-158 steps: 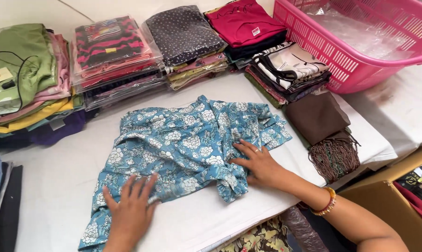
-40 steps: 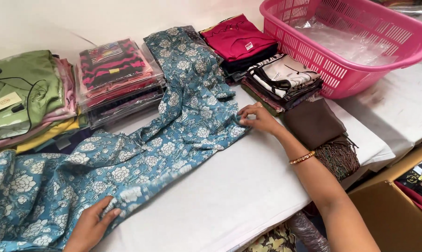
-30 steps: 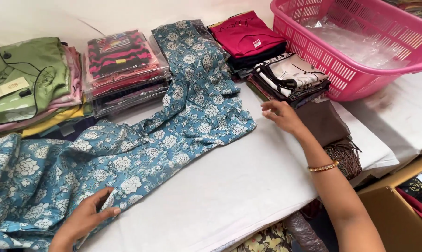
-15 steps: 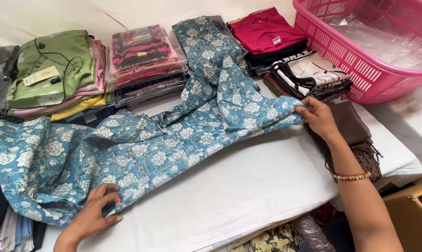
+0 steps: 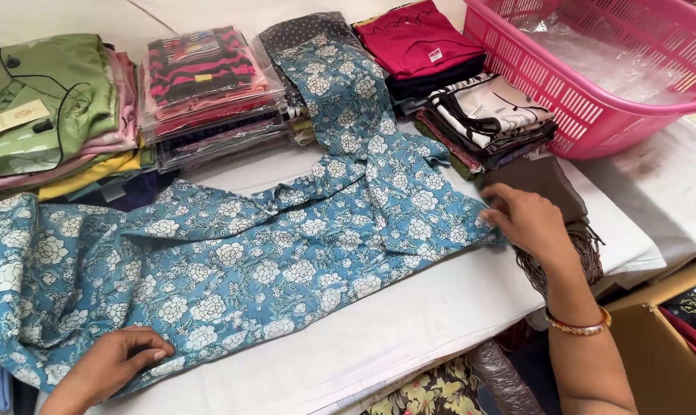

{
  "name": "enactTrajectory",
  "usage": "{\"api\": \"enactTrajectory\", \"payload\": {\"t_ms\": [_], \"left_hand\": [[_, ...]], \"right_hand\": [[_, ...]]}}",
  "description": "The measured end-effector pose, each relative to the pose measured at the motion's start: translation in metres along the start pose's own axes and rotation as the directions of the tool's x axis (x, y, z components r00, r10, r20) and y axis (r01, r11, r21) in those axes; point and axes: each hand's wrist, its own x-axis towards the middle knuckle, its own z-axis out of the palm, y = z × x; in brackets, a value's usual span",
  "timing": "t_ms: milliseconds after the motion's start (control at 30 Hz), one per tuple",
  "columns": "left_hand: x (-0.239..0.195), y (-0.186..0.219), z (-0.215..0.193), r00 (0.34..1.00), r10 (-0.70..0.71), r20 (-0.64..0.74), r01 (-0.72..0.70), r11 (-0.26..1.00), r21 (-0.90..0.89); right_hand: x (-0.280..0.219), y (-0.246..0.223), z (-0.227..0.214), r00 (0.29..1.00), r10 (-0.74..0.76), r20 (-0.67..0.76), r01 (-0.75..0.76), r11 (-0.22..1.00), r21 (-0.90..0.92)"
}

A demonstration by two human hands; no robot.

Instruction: The person folds a blue floral dress on a white table, smoothing the fabric and aligning the edges before folding it into a compact square. The person then folds a small patterned cloth. Stacks of packaged clothes and a pink basket are visible in the background.

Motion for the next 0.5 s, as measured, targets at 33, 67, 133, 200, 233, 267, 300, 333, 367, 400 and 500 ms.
{"api": "enactTrajectory", "payload": {"t_ms": [33, 67, 133, 200, 233, 267, 300, 333, 367, 400, 500], "left_hand": [[0.001, 0.005, 0.0, 0.999, -0.037, -0.012, 0.037, 0.999, -0.003], [0.002, 0.009, -0.001, 0.997, -0.073, -0.024, 0.073, 0.997, -0.007], [-0.008, 0.026, -0.016, 0.994, -0.014, -0.11, 0.011, 1.0, -0.026], [-0.012, 0.041, -0.033, 0.979, 0.042, -0.198, -0.052, 0.998, -0.044], [-0.012, 0.046, -0.039, 0.912, 0.149, -0.383, -0.16, 0.987, 0.002], [-0.012, 0.05, -0.046, 0.798, 0.244, -0.551, -0.249, 0.966, 0.066], [-0.007, 0.054, -0.048, 0.798, 0.238, -0.553, -0.244, 0.968, 0.064], [-0.003, 0.059, -0.049, 0.824, 0.185, -0.536, -0.128, 0.982, 0.142], [0.005, 0.066, -0.054, 0.84, 0.134, -0.526, -0.016, 0.974, 0.224], [0.017, 0.057, -0.05, 0.837, 0.136, -0.531, -0.015, 0.974, 0.226], [0.048, 0.032, -0.047, 0.901, 0.002, -0.434, 0.096, 0.974, 0.204]], "right_hand": [[0.008, -0.012, 0.001, 0.998, -0.033, -0.05, 0.038, 0.996, 0.083], [0.016, -0.023, 0.002, 0.993, -0.062, -0.103, 0.078, 0.983, 0.163], [0.044, -0.036, 0.015, 0.991, -0.092, -0.098, 0.106, 0.983, 0.148], [0.075, -0.046, 0.029, 0.988, -0.127, -0.091, 0.139, 0.982, 0.129], [0.09, -0.05, 0.038, 0.991, -0.124, -0.058, 0.131, 0.98, 0.148], [0.105, -0.053, 0.047, 0.992, -0.12, -0.025, 0.123, 0.978, 0.166], [0.122, -0.051, 0.064, 0.992, -0.125, -0.022, 0.127, 0.978, 0.167], [0.139, -0.049, 0.08, 0.984, -0.171, -0.042, 0.176, 0.961, 0.212], [0.159, -0.046, 0.094, 0.974, -0.214, -0.071, 0.225, 0.94, 0.255], [0.165, -0.048, 0.101, 0.973, -0.216, -0.077, 0.229, 0.939, 0.256], [0.18, -0.05, 0.118, 0.988, -0.097, -0.119, 0.129, 0.945, 0.3]]}}
